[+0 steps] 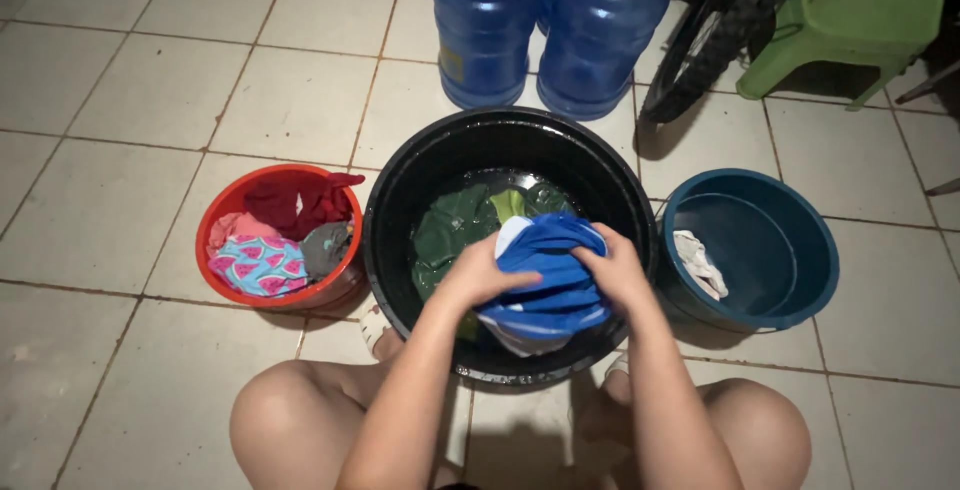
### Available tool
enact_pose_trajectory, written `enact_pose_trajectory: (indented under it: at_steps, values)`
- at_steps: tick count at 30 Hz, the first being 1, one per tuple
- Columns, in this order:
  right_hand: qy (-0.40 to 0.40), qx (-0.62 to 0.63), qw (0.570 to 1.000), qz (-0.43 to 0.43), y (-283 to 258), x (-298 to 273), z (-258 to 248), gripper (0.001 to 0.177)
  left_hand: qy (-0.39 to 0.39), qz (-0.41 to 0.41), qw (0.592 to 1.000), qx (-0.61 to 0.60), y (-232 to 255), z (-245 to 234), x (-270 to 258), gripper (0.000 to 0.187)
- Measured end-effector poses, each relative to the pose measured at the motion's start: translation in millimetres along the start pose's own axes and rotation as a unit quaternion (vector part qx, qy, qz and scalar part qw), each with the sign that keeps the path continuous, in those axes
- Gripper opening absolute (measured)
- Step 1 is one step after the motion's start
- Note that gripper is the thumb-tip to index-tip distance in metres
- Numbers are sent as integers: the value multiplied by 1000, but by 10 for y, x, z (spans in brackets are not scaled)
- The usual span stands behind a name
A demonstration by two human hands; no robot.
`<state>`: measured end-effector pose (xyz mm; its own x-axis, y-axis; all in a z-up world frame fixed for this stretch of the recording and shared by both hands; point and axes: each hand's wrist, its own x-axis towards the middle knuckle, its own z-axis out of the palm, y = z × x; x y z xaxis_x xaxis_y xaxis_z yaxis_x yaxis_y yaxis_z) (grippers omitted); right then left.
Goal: The person sits on the floor and hand-washes multiple pieces of clothing in a black basin filled with water. They repeatedly submerge, scrub, and wring out each item before placing it into a red bucket. The process continues with various garments including patterned and solid-colored fabrics.
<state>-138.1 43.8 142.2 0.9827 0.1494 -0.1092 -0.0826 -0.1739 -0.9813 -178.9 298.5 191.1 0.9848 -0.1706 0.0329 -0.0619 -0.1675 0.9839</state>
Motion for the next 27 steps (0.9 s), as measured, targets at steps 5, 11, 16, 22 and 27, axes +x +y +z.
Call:
enact_pose_trajectory:
  at_steps: [5,11,16,22,27]
  values:
    - [-118,-87,975,168,-489,-167,95,47,54,-78,978,187,-146,49,76,35]
    - [29,-242,970,13,-77,-36,51,35,145,-79,980,113,-175,186,38,44]
    - [102,-253,962,-20,141,17,7,32,26,-58,998,21,-124,118,-5,59]
    - [-44,217,949,223,-134,-116,153,36,156,-30,954,253,-678,76,128,46]
    - [97,-20,995,-29,115,66,5,30,124,-145,956,224,14,-72,22,41]
